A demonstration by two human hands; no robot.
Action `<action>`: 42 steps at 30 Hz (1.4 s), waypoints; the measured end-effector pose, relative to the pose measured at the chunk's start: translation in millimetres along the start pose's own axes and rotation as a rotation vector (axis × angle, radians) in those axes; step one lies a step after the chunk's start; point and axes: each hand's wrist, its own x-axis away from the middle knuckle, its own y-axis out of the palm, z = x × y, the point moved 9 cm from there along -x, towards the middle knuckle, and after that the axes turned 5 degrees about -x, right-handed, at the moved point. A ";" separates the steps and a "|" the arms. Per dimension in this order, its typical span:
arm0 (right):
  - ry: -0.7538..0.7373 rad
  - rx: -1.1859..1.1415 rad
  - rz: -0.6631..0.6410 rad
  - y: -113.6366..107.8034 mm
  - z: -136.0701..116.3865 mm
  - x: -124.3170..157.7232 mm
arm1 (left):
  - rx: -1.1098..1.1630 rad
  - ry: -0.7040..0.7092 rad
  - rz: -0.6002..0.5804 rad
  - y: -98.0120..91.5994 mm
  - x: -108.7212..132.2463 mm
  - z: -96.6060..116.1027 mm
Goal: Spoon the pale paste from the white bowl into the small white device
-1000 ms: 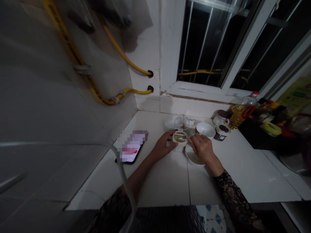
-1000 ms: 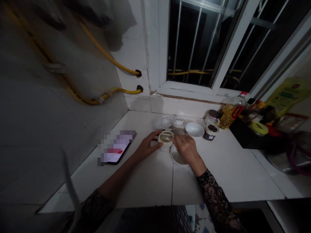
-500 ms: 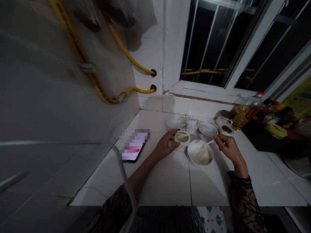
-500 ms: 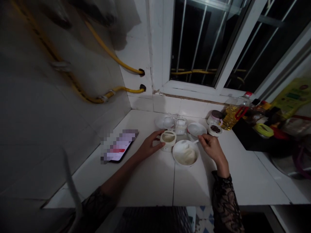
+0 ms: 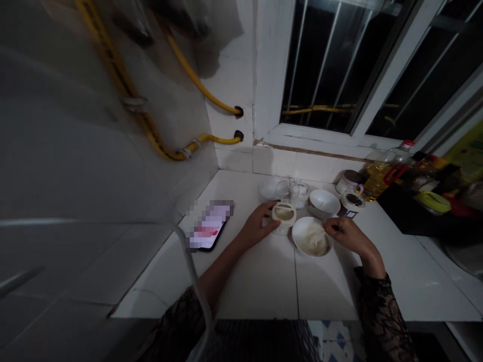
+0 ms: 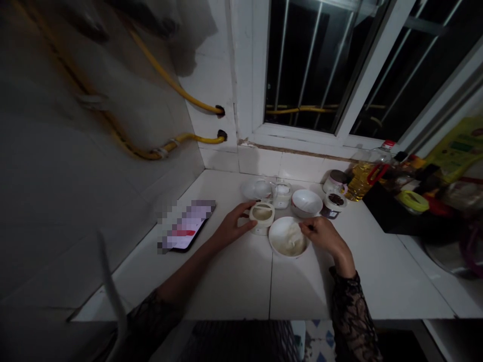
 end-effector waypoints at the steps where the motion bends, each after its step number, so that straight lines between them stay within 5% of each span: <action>1: 0.007 -0.053 0.014 -2.8 3.0 -0.4 | 0.001 -0.003 0.000 0.3 0.0 -0.5; 10: 0.193 -0.322 0.062 -14.3 28.5 1.0 | 0.016 -0.015 0.003 2.2 -1.0 -3.9; 42: 0.200 -0.456 0.079 -11.6 26.6 -0.5 | -0.001 -0.012 -0.004 0.9 -0.4 -2.9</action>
